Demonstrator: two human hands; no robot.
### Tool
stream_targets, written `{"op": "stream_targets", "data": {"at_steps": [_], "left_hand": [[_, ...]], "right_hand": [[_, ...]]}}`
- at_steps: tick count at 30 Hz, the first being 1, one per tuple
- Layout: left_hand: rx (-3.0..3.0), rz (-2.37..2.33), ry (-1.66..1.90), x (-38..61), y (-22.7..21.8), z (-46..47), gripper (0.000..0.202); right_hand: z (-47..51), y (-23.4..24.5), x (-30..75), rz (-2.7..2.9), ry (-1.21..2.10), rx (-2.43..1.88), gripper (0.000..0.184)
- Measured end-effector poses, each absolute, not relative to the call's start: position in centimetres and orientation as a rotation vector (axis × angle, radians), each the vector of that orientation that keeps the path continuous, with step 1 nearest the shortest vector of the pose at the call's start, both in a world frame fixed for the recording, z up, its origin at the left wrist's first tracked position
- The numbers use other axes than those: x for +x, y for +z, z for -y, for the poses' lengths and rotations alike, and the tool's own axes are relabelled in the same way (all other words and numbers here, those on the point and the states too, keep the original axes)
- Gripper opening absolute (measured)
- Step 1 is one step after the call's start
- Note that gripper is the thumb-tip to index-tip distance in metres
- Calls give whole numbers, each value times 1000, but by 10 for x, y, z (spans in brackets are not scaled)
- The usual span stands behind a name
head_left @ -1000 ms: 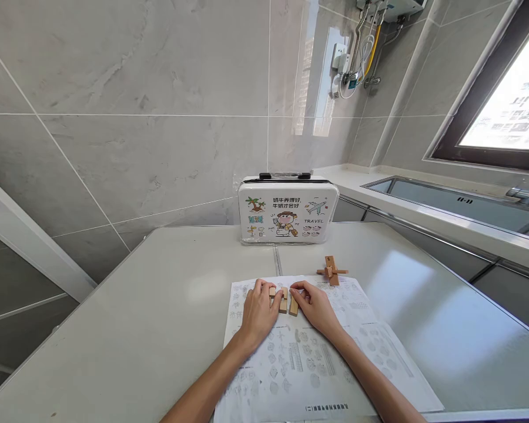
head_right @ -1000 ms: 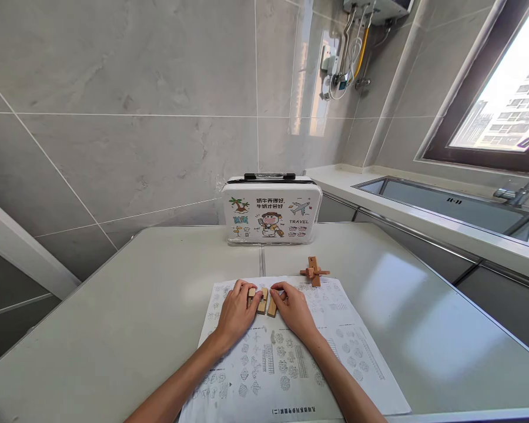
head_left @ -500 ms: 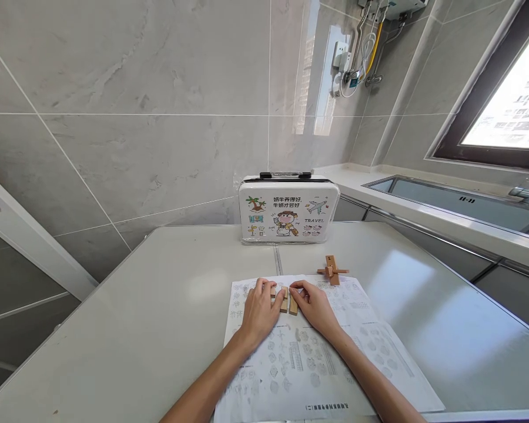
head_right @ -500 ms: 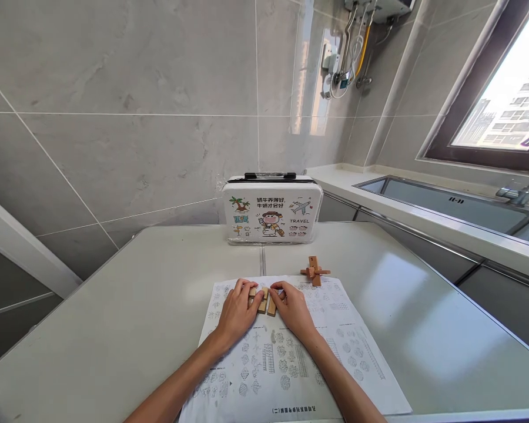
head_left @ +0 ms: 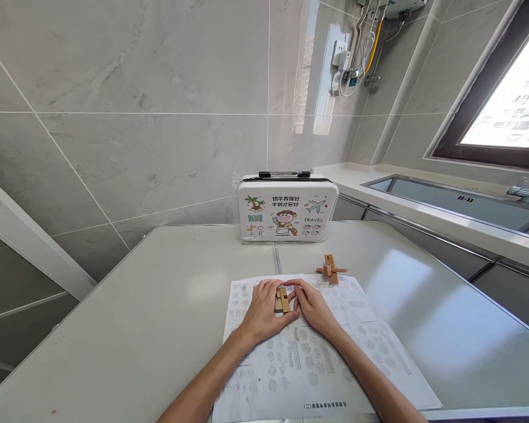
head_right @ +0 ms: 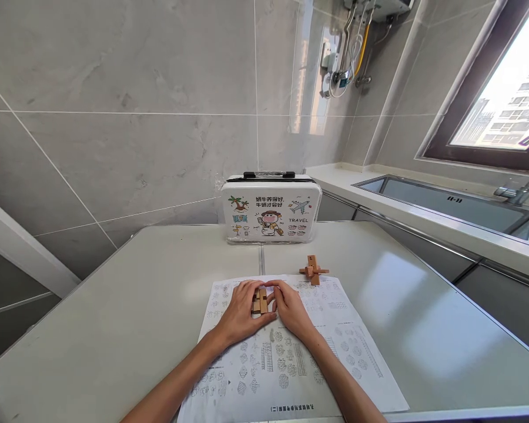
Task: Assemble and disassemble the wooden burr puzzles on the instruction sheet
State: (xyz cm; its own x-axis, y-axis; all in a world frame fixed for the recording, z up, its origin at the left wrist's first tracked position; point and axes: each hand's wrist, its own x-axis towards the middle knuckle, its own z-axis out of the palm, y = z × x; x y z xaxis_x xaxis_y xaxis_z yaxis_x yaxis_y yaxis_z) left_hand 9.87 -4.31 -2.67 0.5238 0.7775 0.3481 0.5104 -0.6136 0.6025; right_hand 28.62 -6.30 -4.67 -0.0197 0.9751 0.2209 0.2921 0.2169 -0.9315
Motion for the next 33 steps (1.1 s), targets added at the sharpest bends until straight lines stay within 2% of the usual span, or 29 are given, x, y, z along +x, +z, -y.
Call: {"op": "stream_targets", "data": {"at_steps": [2,7,14,27,33], "left_hand": [[2355,-1053,839,98,-27,43,67],[2446,-1116,866,97,-30,40,46],[2474,-1357,919,91,-32,31,37],[2552,-1618,811,68,-25,15,45],[2597,-1613,753,63,-29,14,61]], "right_hand": [[64,-45,285,1494,927,-1223,41],[65,-44,286,1441,861,-1279,37],[63,-45,290,1442,749,-1367,24],[67,-40,290,1457,771,-1377,22],[66,-40,289,1429,793,-1361,22]]}}
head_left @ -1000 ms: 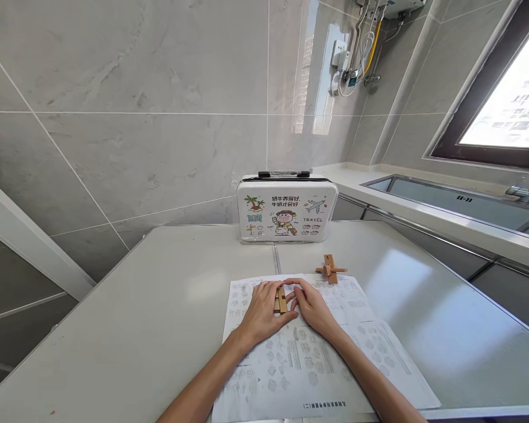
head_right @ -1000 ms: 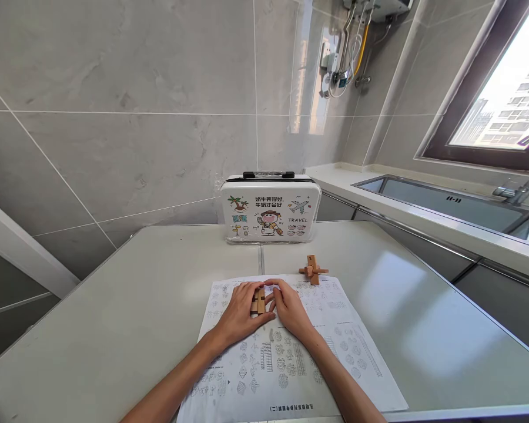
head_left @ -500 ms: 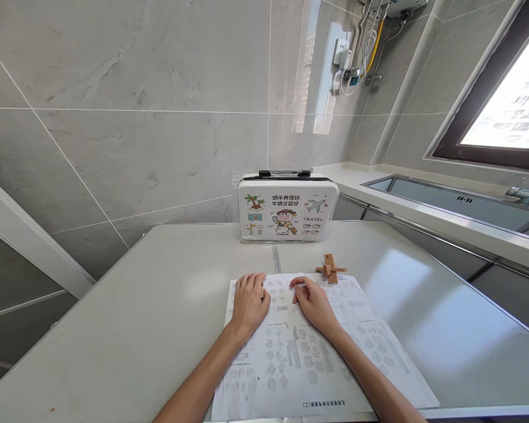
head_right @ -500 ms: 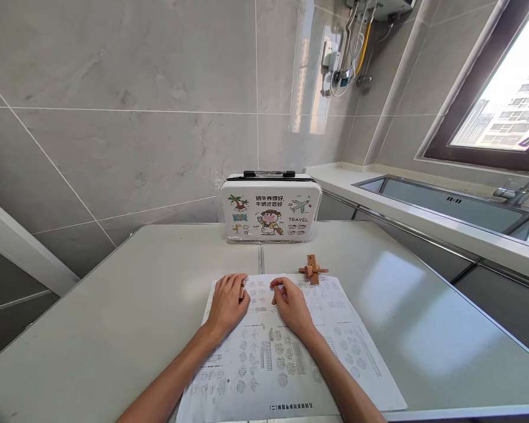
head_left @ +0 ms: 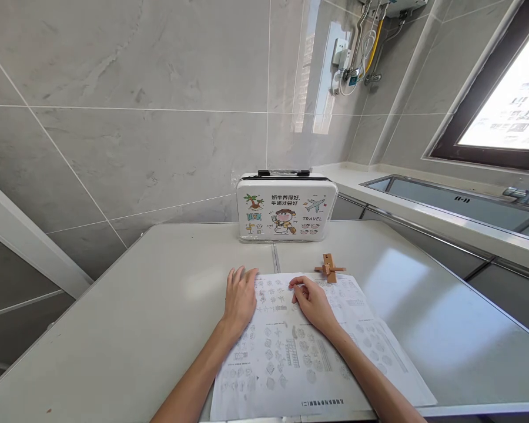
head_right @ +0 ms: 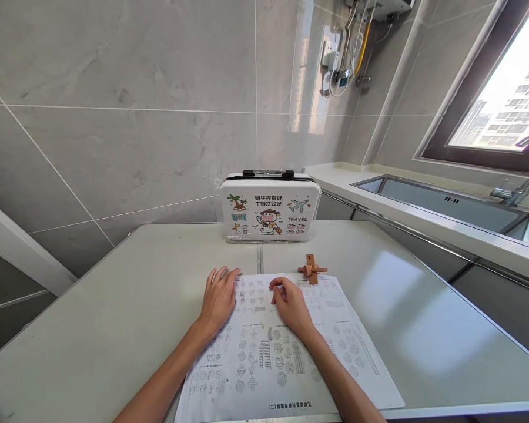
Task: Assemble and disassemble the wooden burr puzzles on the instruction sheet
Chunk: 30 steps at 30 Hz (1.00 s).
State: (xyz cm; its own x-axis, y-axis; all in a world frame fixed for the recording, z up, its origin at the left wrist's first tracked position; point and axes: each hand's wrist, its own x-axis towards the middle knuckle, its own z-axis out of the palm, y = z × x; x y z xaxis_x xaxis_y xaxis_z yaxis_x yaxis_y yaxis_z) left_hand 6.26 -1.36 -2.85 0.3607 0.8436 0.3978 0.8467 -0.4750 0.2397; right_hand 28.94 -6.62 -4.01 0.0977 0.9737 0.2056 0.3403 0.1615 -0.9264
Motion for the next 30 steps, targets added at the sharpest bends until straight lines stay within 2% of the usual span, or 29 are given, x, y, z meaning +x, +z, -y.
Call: {"op": "stream_targets", "data": {"at_steps": [5,11,15,20,30], "left_hand": [[-2599,1572,-788,64,-30,15,68],[-2717,1403,-892,77,-18,27,37],[-2981,1071,-945,88,-8,41,33],[-3144,830,-844,93,-6,51,30],[-3196,808,-857,96,-10,52,30]], "right_hand": [[64,-43,291,1354,852,-1322,23],[58,-48,294,1137,1000,-1218,31],[53,-49,300,893,1128,-1096,37],[48,-52,315,596,1274,-890,30],[38,-61,337,344,1321,-620,12]]}}
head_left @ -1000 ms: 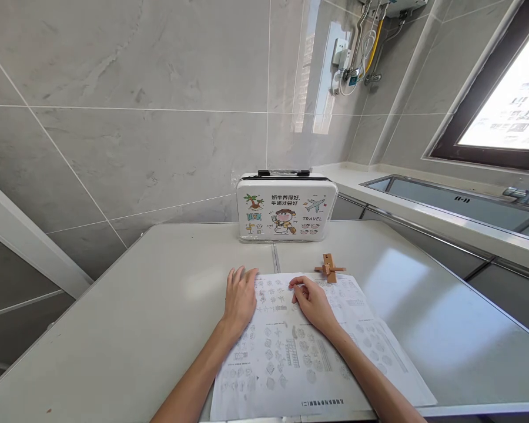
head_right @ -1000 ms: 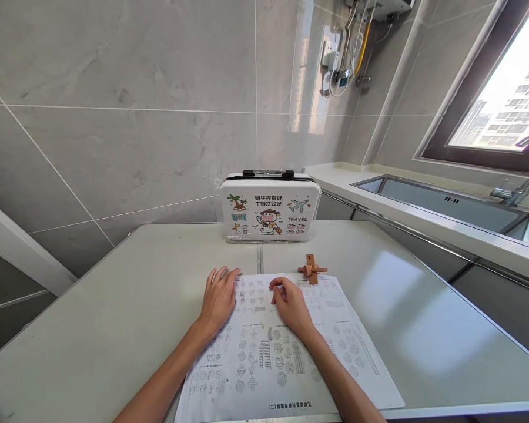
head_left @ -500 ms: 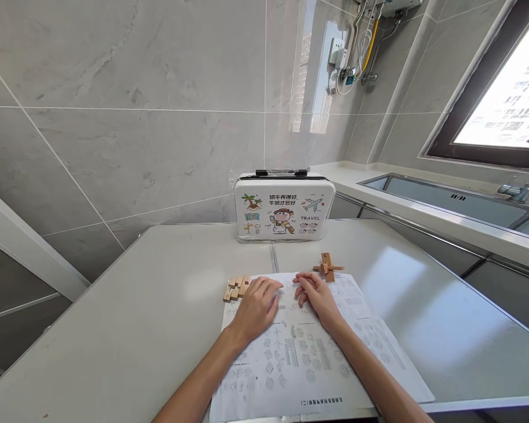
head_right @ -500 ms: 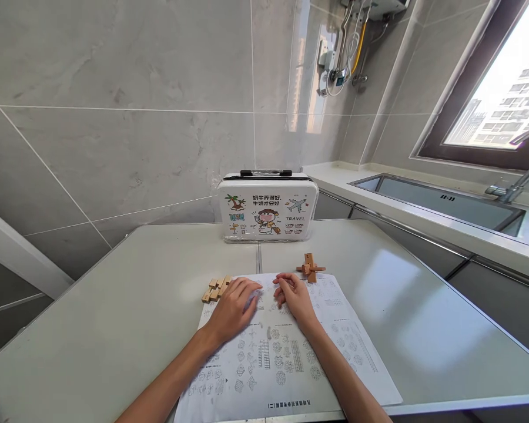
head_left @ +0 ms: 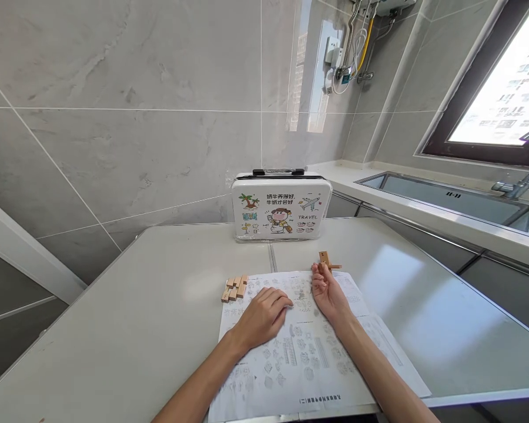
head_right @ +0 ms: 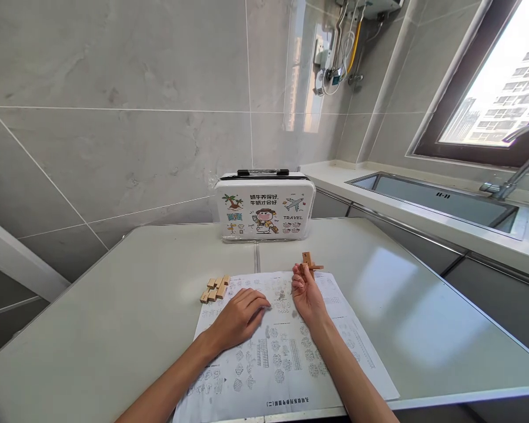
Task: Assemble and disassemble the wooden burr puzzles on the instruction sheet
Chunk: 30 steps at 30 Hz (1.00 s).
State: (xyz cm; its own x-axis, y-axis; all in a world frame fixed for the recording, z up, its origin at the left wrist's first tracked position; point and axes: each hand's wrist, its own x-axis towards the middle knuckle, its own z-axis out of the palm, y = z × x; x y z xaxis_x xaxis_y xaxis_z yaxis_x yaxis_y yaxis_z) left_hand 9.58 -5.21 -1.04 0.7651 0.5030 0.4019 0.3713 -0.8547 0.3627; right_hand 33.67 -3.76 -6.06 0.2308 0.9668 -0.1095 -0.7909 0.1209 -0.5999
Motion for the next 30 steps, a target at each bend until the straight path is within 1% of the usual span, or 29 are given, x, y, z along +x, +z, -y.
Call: {"op": "stream_targets", "data": {"at_steps": [5,9,14,17,21,25,30], "left_hand": [[2696,-695,704,96,-11,52,29],[2643,-741,766,97,-9,54,27],[2307,-936,942,101,-6,54,18],[2046,-1059,1006,103,-8,51,19],[1775,-975,1088,104,-16,44,37],[1643,-844,1052,104,-25,41,58],[1587,-787,976,101,-28,42,80]], "right_hand": [[37,-63,335,377,1323,-634,16],[40,-58,328,474,1333,-701,24],[50,-42,312,713,1381,-819,35],[58,-34,301,908,1408,-872,41],[65,-28,290,1158,1404,-924,47],[71,-22,285,1356,1353,-971,52],[77,-18,281,1549,1215,-1051,48]]}}
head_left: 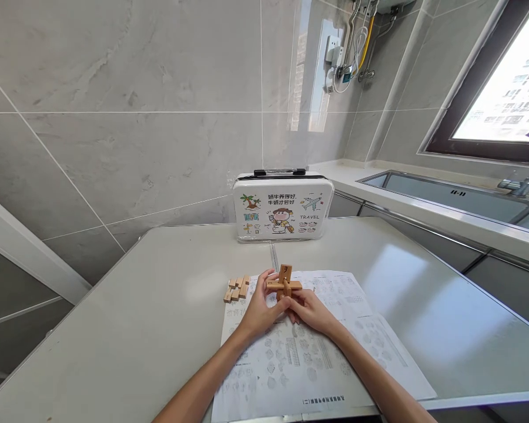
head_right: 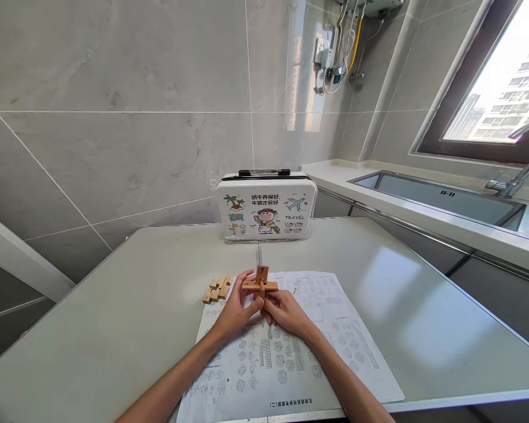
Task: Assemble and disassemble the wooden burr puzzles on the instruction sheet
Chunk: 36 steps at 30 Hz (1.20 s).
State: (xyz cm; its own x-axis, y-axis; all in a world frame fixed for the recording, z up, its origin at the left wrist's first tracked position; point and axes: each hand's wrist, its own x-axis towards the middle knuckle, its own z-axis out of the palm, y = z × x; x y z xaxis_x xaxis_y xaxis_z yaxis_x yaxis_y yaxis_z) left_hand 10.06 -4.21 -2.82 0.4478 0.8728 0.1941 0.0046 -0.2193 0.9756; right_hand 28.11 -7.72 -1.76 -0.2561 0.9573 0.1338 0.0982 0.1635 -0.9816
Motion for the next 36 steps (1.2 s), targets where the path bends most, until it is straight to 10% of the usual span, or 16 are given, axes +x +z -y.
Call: {"op": "stream_targets", "data": {"at_steps": [26,36], "left_hand": [[1375,-728,1040,103,1,46,63],[1250,-713,1027,101,-9,42,89]], "right_hand": [[73,-26,285,1505,1071,-1099,41],[74,-30,284,1686,1002,-1126,25]]}}
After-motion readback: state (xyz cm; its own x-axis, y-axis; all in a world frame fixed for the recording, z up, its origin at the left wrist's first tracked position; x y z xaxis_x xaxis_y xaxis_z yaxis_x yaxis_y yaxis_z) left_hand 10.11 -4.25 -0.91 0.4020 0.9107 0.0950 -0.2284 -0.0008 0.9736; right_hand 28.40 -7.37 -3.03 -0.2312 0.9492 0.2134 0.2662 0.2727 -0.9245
